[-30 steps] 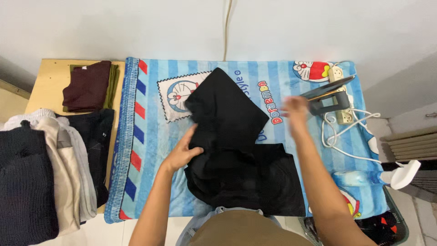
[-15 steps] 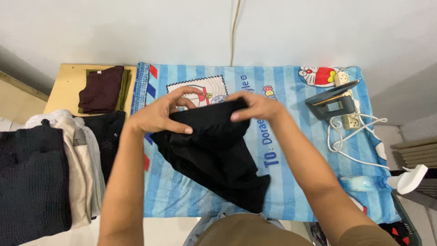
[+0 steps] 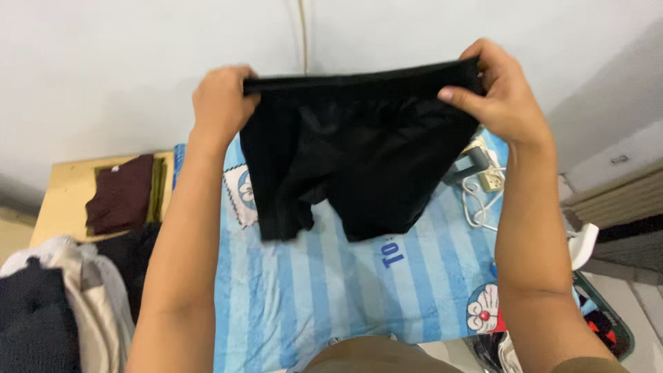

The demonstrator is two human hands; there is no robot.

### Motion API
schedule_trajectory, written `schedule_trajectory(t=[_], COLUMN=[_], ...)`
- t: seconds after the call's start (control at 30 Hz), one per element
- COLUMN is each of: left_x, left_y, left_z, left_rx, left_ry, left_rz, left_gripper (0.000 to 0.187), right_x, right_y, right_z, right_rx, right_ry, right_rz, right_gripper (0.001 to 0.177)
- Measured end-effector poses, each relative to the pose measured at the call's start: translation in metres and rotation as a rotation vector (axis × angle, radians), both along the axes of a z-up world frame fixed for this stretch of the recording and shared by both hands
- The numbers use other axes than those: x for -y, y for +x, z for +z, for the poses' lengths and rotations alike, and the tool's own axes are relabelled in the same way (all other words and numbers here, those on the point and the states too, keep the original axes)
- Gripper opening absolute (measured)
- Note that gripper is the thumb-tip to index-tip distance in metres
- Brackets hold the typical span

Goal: The person irons several garments on a table covered with a Doraemon towel. They spray water on a beige shirt, a black long-sleeve top, and black shorts, then iron each item and fold it. The person retrieves clothes from a laundry basket and places the finished items on a stack.

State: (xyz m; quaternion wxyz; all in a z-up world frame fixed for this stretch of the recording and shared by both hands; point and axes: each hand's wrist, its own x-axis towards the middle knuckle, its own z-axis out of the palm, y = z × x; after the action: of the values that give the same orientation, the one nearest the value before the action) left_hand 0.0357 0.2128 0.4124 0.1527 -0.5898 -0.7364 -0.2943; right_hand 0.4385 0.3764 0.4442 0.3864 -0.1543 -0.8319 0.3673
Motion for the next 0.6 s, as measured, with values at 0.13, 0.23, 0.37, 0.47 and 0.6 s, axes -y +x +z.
schedule_trajectory(t=[0.13,0.23,0.37,0.47,0.6], left_x=[-0.051,-0.065,-0.047,-0.004,0.053], left_y=[0.015,0.01,-0.018,-0.045,-0.087], left_z=[0.037,0.046,-0.01,-0.103,-0.247], left_rx=[-0.132,0.505,0.859,0.83,1.282], left_ry=[0.282,0.324,0.473,0.418,0.578], left_rz=[-0.035,-0.156,-0.444,-0.271,-0.38], left_gripper=[0.018,0.014,0.013,0.022,0.025], right_x=[0.011,0.041,0.087,0.123,0.174], right_y=[0.029,0.044,0.032,0.001,-0.044], right_z=[0.034,0.05,0.028,-0.022,-0.114], right_rx=[-0.073,-0.135,-0.007,0.103,0.158], right_ry=[0.271,0.377,0.453,0.312,0.25], right_rz=[-0.192,-0.26,-0.46,-0.235,0.082], right_gripper=[0.031,0.043,0.067,0.056,0.049])
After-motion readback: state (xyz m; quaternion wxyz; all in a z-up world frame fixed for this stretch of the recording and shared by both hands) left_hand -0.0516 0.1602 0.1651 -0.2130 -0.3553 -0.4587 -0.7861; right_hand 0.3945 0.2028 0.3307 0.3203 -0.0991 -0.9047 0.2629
